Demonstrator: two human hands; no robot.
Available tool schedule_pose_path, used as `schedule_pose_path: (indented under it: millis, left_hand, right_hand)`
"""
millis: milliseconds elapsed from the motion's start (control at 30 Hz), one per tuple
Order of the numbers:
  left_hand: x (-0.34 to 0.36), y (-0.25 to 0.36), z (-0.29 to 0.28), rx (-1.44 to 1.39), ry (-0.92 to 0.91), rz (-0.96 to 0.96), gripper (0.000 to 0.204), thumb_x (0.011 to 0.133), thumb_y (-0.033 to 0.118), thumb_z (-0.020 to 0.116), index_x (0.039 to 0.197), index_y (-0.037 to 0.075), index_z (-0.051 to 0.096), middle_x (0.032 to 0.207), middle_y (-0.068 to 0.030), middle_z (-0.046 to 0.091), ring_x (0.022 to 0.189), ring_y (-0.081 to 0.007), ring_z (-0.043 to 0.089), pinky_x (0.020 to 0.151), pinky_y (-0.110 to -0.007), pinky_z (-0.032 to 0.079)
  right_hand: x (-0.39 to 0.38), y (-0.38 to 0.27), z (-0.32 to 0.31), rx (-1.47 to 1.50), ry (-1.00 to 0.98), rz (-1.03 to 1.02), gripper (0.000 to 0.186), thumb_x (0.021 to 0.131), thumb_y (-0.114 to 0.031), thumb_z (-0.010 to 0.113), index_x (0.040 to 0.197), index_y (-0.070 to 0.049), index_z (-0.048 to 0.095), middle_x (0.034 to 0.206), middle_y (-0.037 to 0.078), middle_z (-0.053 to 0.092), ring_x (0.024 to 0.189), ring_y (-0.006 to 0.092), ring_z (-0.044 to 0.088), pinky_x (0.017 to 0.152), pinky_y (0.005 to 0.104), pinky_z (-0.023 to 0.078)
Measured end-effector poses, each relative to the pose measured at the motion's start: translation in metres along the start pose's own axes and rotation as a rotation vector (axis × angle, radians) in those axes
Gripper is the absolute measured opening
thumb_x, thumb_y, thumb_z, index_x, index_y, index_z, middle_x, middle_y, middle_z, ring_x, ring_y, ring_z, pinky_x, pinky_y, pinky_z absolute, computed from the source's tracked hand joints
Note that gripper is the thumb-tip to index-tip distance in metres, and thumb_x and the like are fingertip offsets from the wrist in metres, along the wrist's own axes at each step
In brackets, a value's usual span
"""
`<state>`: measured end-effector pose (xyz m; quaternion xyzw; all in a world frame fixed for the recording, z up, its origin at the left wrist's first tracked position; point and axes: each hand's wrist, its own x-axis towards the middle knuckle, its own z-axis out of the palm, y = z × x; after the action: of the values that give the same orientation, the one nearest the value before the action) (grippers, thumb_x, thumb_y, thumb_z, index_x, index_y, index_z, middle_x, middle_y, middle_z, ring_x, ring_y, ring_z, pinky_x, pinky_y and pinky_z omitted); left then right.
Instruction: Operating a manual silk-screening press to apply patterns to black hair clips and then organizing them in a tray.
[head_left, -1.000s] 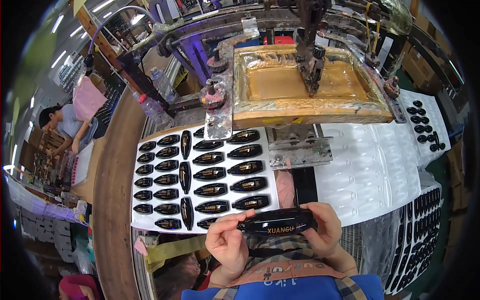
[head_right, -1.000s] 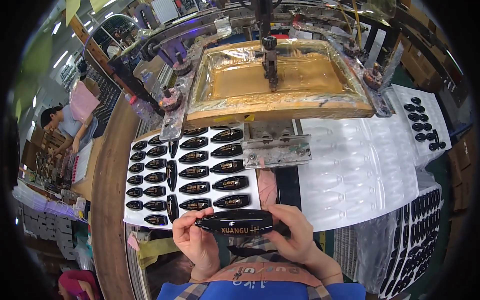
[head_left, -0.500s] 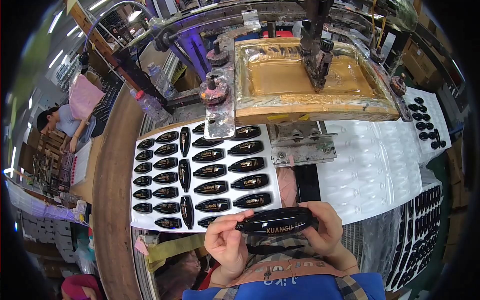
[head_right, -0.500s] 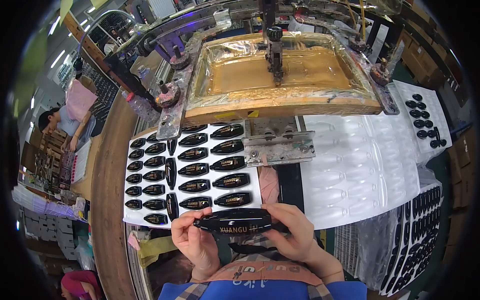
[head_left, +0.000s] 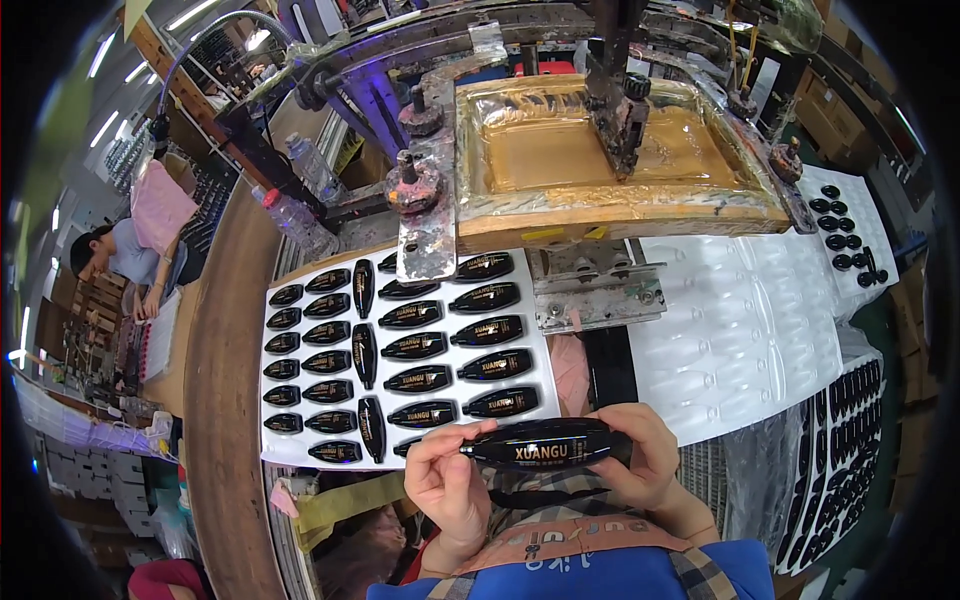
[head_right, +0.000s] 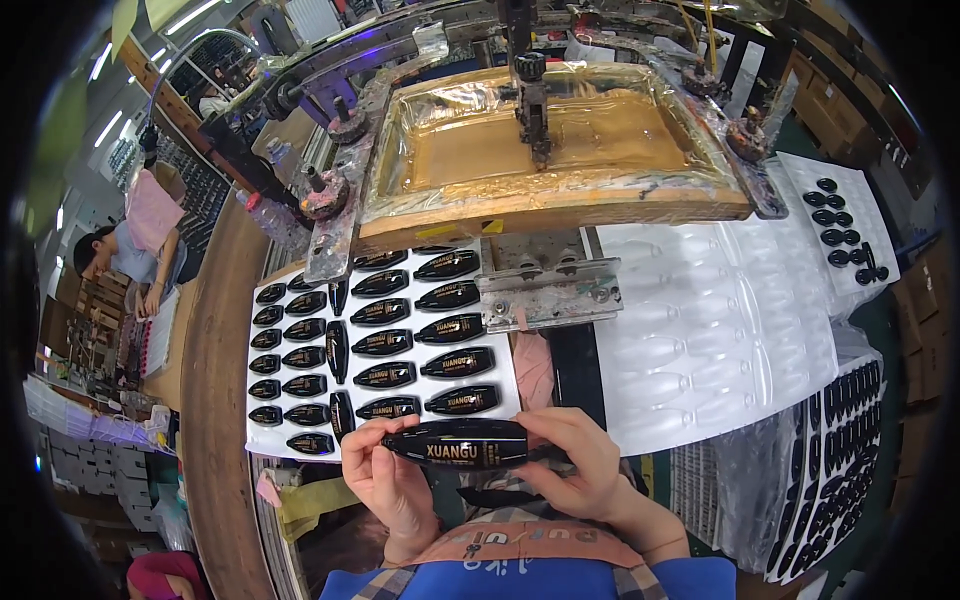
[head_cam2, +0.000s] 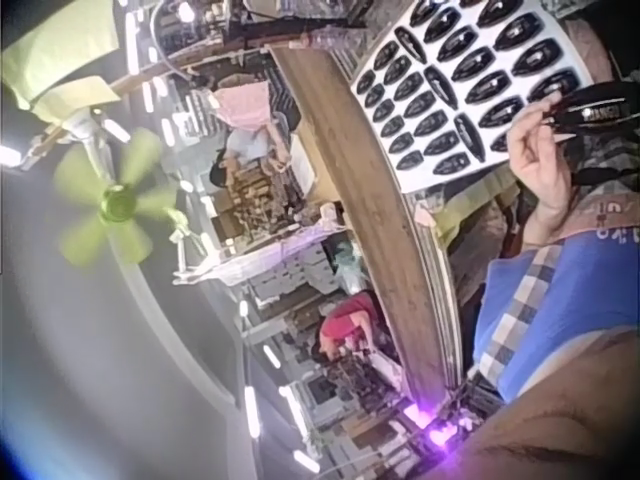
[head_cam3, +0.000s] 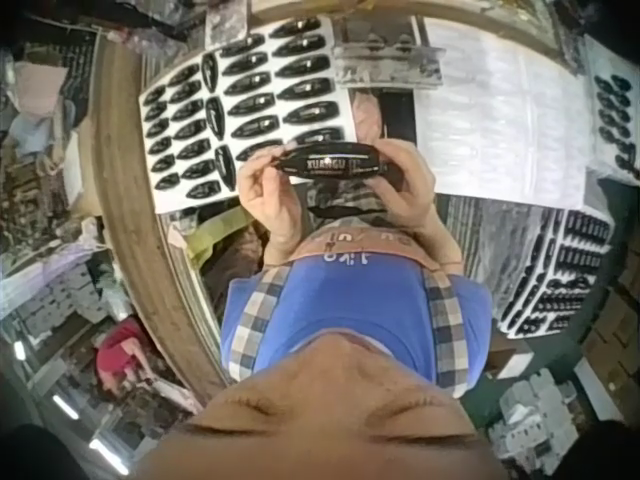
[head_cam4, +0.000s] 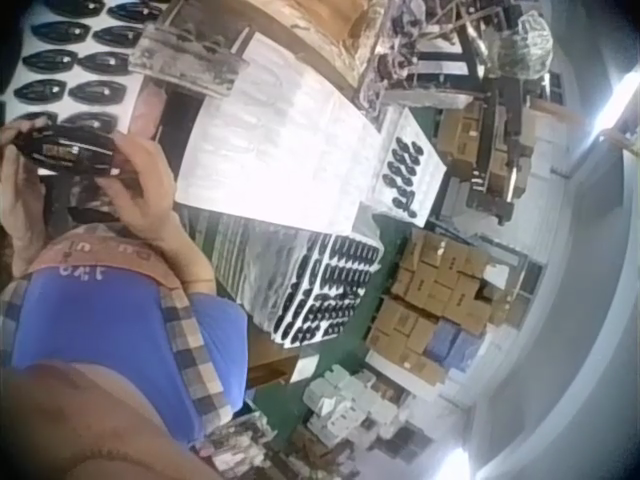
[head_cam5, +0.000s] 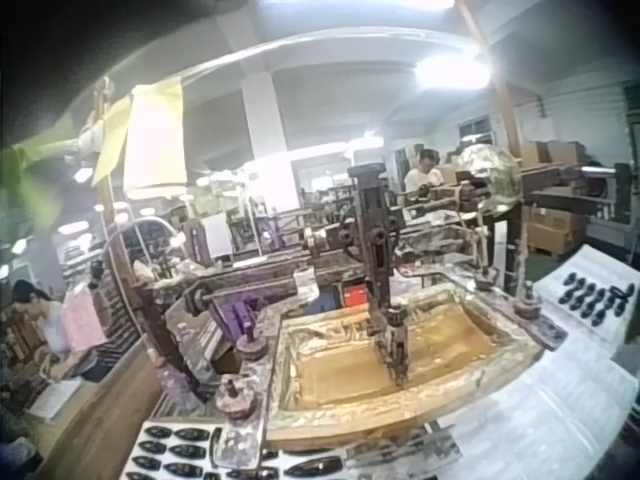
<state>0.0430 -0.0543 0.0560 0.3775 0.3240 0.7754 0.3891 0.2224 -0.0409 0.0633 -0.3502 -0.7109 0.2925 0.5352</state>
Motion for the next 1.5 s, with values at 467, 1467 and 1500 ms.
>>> schedule_pose_path:
  millis: [467,1467,1500]
  left_hand:
    - [-0.001,-0.001,-0.006,-0.024,0.015,-0.04,0.014,0.081,0.004,0.051,0.093,-0.003,0.048,0.091,-0.0171,0.054,0.084,-0.0246,0.055,0.081,-0.045,0.046]
    - [0.032,0.013,-0.081,0.129,0.18,-0.051,0.036,0.081,0.004,0.051,0.114,0.0,0.037,0.092,-0.0176,0.058,0.084,-0.0211,0.058,0.064,-0.02,0.042]
    - [0.041,0.024,-0.105,0.202,0.239,-0.017,0.036,0.082,0.005,0.052,0.114,0.0,0.037,0.092,-0.0173,0.058,0.084,-0.0202,0.058,0.062,-0.018,0.041]
  right_hand:
    - [0.001,0.0,0.003,0.032,-0.012,0.007,0.043,0.066,-0.008,0.071,0.103,0.004,0.052,0.091,0.015,0.058,0.071,0.0192,0.058,0.062,0.025,0.047]
    - [0.004,-0.001,0.032,0.005,-0.106,0.092,0.048,0.065,-0.008,0.071,0.107,0.003,0.051,0.096,0.017,0.057,0.073,0.0203,0.06,0.061,0.0272,0.049]
    - [0.003,-0.001,0.032,-0.04,-0.154,0.088,0.046,0.069,-0.003,0.066,0.11,0.004,0.048,0.097,0.018,0.055,0.073,0.0203,0.06,0.062,0.0261,0.049]
